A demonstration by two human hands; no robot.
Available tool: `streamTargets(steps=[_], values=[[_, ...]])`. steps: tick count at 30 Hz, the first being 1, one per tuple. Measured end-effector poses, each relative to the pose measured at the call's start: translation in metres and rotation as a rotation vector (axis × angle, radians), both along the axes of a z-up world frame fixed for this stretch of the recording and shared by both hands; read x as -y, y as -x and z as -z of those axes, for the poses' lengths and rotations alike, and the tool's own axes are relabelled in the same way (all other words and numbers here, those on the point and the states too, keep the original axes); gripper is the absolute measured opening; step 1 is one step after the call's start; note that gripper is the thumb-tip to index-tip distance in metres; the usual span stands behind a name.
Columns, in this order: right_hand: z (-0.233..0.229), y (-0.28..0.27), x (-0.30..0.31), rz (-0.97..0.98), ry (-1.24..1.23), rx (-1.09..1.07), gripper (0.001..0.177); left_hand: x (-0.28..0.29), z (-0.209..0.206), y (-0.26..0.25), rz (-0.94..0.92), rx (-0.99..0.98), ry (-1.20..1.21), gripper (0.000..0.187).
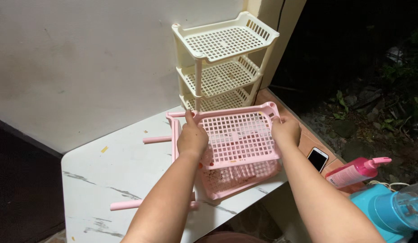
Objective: The person assembles a pink plastic shelving unit by inserting vertical poles into the corners of a shelf tray and connecting horizontal crossbars. They then attach a second shelf tray to the frame, completing a two-tier structure.
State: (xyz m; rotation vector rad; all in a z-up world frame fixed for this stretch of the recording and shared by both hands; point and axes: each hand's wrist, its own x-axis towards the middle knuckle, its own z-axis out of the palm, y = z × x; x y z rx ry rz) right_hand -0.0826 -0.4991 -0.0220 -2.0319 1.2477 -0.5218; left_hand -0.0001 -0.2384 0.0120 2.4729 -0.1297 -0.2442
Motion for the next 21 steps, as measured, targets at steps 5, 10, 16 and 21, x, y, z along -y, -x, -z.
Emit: streamTargets(steps=[5, 10, 16, 21], values=[[0.017, 0.008, 0.003, 0.006, -0.073, -0.075, 0.029, 0.009, 0.024, 0.004, -0.001, -0.047, -0.039, 0.075], [0.036, 0.016, 0.005, 0.013, -0.073, -0.142, 0.028, 0.014, 0.037, 0.012, -0.012, -0.243, -0.058, 0.080], [0.059, 0.027, -0.001, 0.007, -0.196, -0.162, 0.027, 0.017, 0.049, 0.021, -0.039, -0.396, -0.100, 0.087], [0.074, 0.026, 0.001, -0.054, -0.161, -0.215, 0.027, 0.016, 0.062, 0.021, -0.050, -0.438, -0.128, 0.095]])
